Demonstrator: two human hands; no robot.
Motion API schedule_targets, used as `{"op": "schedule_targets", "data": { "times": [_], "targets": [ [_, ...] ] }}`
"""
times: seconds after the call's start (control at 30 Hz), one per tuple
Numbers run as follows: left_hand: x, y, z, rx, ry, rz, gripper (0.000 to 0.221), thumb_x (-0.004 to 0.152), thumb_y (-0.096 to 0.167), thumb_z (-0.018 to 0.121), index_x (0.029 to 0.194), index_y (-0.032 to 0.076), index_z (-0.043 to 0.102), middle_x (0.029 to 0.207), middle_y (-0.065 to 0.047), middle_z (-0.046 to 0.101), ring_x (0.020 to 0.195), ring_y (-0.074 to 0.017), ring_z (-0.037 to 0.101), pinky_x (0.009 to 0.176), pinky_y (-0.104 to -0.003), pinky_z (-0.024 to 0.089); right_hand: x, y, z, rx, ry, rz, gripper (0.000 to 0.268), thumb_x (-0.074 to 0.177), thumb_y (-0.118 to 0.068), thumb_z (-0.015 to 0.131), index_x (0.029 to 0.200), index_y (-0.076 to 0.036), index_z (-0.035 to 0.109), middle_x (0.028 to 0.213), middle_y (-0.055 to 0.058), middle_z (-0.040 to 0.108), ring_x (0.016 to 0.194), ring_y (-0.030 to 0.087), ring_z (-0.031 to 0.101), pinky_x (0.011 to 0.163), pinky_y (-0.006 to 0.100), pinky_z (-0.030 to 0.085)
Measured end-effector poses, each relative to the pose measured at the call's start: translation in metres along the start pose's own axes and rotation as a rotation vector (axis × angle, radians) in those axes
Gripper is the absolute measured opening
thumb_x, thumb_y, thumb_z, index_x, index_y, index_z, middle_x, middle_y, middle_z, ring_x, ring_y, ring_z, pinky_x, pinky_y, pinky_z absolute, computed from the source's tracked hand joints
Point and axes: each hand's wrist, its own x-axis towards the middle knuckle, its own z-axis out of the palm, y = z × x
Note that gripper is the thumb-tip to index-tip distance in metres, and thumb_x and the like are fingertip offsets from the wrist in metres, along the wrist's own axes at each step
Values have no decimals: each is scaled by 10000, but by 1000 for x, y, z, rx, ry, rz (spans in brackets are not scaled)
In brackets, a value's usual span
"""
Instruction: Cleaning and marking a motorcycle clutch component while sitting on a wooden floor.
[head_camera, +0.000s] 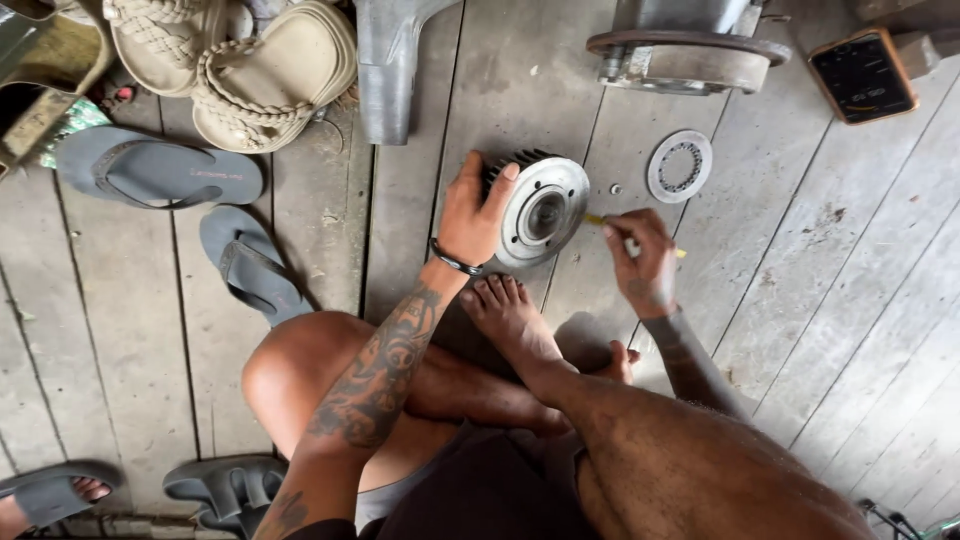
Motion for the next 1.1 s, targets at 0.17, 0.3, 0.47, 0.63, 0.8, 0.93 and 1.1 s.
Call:
{"op": "schedule_targets", "data": {
  "times": [0.17, 0.3, 0.47, 0.63, 0.8, 0.93, 1.1],
  "targets": [
    [4, -3, -3, -17, -29, -28, 549, 1005, 530, 556, 1043, -17, 581, 941, -316, 633, 997, -507, 642, 844, -551, 490, -11, 6, 24, -23, -91, -102, 59, 967, -77, 721, 1021, -73, 743, 863, 115, 664, 778, 316, 665, 700, 403, 532],
    [4, -6, -2, -23, -24, -10, 527, 1010, 537, 557, 998, 11, 571, 880, -285, 601, 941, -462, 649, 833, -519, 488, 4, 47, 1, -42, 5, 16, 105, 1080, -51, 633, 1108, 14, 710, 894, 166, 636, 752, 298, 641, 687, 419, 527],
    [3, -3, -3, -34, -53, -19, 486, 1035, 521, 533, 969, 41, 567, 850, -239, 582, 895, -369, 641, 847, -449, 498, -14, 30, 21, -146, -86, -71, 82, 1029, -135, 677, 1047, -70, 724, 848, 121, 661, 740, 305, 679, 613, 397, 544],
    [4, -1, -4, -7, -67, -5, 481, 1051, 519, 502, 966, 49, 562, 824, -205, 573, 865, -348, 635, 825, -435, 493, 5, 46, 3, -40, -5, 53, 145, 1098, -105, 601, 1111, 12, 686, 872, 187, 634, 740, 317, 651, 584, 396, 556],
    [3, -5, -3, 17, -52, 14, 454, 1058, 500, 512, 955, 59, 550, 813, -210, 578, 844, -344, 621, 814, -445, 486, -12, 9, 17, 50, -42, 171, 130, 1058, -157, 651, 1084, -40, 702, 859, 149, 644, 757, 334, 705, 532, 369, 555],
    [2, 0, -3, 89, -50, 69, 457, 1073, 474, 494, 968, 35, 566, 830, -254, 590, 862, -409, 649, 813, -450, 508, 20, -15, 15, 108, -2, 174, 113, 1046, -108, 676, 1043, 5, 679, 838, 179, 638, 731, 357, 708, 494, 368, 535],
    [0, -16, -2, 142, -51, 44, 446, 1081, 449, 453, 1010, 21, 557, 892, -268, 605, 927, -451, 643, 836, -494, 498, 47, -23, 13, 73, 2, 124, 73, 1022, -117, 715, 987, -53, 715, 804, 120, 653, 693, 267, 713, 472, 305, 523]
  ]
}}
